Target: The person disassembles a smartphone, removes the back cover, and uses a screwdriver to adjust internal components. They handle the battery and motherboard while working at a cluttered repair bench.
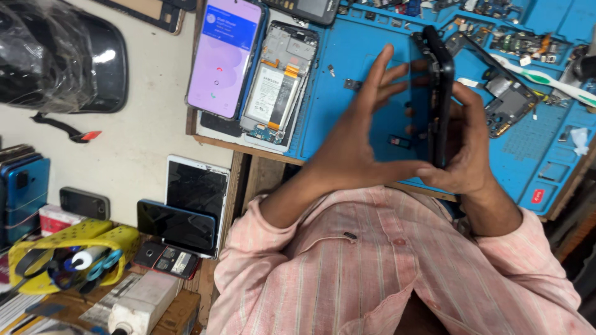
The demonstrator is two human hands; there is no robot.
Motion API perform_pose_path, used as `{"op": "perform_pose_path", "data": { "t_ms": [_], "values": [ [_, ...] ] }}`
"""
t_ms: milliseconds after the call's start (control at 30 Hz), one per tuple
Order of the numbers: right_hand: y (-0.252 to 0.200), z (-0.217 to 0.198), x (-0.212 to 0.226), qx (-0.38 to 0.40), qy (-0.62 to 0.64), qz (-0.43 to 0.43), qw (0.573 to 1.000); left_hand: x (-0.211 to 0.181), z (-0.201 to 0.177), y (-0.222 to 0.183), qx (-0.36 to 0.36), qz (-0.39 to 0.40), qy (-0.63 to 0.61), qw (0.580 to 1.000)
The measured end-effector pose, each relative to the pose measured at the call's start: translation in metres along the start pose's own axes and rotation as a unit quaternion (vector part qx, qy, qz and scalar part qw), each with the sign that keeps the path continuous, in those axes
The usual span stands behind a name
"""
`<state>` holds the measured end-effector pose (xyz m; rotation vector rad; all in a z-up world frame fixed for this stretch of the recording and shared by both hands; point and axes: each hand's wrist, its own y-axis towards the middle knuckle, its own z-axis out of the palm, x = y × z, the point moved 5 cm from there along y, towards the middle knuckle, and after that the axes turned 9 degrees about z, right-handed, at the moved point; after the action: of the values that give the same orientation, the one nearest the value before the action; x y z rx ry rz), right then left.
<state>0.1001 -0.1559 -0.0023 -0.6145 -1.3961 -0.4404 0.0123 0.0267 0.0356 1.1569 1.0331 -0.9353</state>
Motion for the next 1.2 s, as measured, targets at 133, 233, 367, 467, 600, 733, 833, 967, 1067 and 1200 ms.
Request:
{"op": "perform_pose_path", "data": {
  "t_ms": [133,233,367,467,600,733,833,967,1067,1200],
  "values": [
    [-0.004,-0.008,-0.007,-0.022,-0.035,0.000,0.999,-0.047,-0.073,-0.030,-0.083,0.031,0.305,0.948],
    [-0.004,-0.010,-0.008,-0.026,-0.042,-0.006,0.999,-0.063,-0.126,-0.059,-0.161,-0.069,0.485,0.857],
    [-0.002,-0.009,-0.006,-0.025,-0.050,-0.005,0.998,-0.056,-0.158,-0.084,-0.127,-0.138,0.624,0.759],
    [-0.002,-0.008,-0.005,-0.030,-0.059,0.002,0.998,-0.039,-0.162,-0.094,-0.109,-0.134,0.648,0.742],
    [0.000,-0.007,-0.004,-0.025,-0.070,-0.002,0.997,-0.027,-0.171,-0.104,-0.130,-0.137,0.664,0.724],
    [0.001,-0.007,-0.003,-0.028,-0.075,-0.008,0.997,-0.030,-0.186,-0.116,-0.193,-0.182,0.682,0.681],
    [0.003,-0.007,-0.002,-0.034,-0.079,-0.009,0.996,-0.030,-0.187,-0.115,-0.174,-0.179,0.665,0.704],
    [0.004,-0.007,-0.001,-0.034,-0.084,-0.011,0.996,-0.029,-0.172,-0.104,-0.118,-0.122,0.631,0.757],
    [0.006,-0.005,0.001,-0.033,-0.084,-0.013,0.996,-0.030,-0.168,-0.096,-0.106,-0.121,0.616,0.772],
    [0.006,-0.005,0.003,-0.032,-0.084,-0.021,0.996,-0.030,-0.165,-0.091,-0.108,-0.111,0.617,0.772]
  ]
}}
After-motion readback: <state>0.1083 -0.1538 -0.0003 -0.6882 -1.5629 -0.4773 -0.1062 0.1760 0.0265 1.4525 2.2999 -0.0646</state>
